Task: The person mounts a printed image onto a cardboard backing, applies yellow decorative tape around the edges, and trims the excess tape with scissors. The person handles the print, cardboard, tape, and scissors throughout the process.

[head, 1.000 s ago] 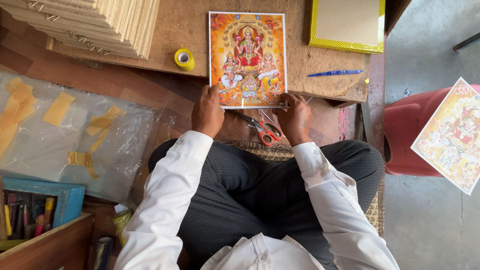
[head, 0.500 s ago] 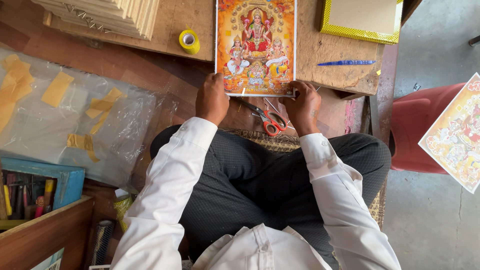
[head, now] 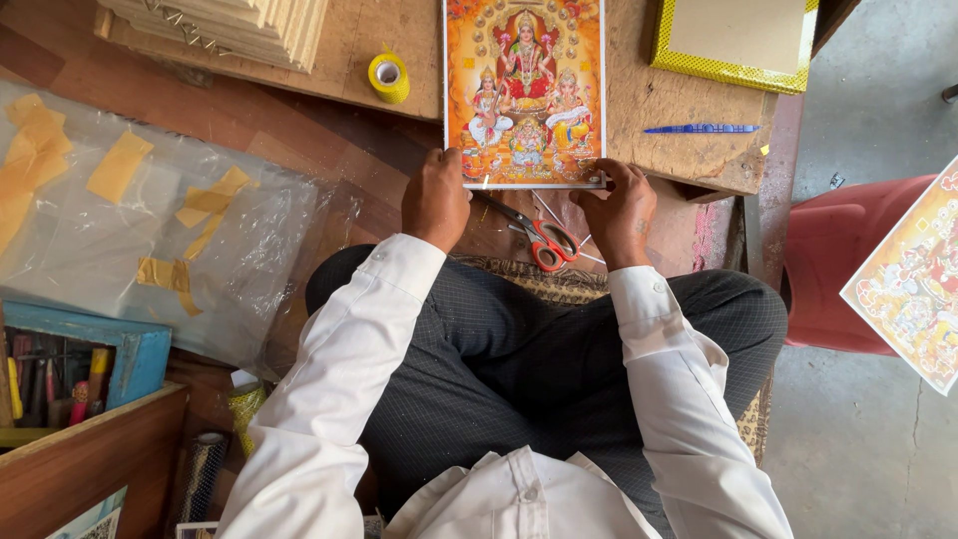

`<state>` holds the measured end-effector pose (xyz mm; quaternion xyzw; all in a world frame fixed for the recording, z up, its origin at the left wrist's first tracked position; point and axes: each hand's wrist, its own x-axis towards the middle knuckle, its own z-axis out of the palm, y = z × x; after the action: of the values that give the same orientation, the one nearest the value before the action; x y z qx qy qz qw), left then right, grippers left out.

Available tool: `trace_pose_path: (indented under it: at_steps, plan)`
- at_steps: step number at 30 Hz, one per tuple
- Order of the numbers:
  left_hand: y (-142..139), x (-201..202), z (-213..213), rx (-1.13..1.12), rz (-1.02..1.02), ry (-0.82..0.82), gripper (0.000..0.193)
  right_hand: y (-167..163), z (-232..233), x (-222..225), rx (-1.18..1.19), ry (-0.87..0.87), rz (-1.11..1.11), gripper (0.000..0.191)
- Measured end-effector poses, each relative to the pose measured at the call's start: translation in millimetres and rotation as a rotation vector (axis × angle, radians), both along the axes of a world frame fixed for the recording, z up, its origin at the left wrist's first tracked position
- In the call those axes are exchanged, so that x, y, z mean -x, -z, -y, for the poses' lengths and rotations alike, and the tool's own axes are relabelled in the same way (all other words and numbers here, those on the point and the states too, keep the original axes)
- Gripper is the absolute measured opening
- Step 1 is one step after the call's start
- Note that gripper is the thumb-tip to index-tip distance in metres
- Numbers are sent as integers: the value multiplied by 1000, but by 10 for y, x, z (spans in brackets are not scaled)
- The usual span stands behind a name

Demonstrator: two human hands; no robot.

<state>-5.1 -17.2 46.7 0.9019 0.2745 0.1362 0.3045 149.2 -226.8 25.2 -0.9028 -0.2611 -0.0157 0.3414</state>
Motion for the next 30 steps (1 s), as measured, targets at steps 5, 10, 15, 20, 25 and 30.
trace_pose_path:
  at_steps: [5,10,15,20,25,30]
  plan:
    - [81,-30,-11,-67,-33,8,22,-11,-17,-6,9,9,-34,47]
    - [119,-47,-9,-98,-72,22,20,-40,-23,-9,18,5,-12,49]
    - [136,-43,-12,-112,-50,20,19,-60,-35,18,12,6,-30,47]
    - [184,-79,-11,-129,15,4,16,-10,-59,-23,-13,61,-26,45]
    - [220,-94,-17,-69,20,-8,16,35,-77,-94,-18,30,50,45]
    - [201,-56,-22,-95,63,-24,23,65,-55,-46,-40,12,35,45]
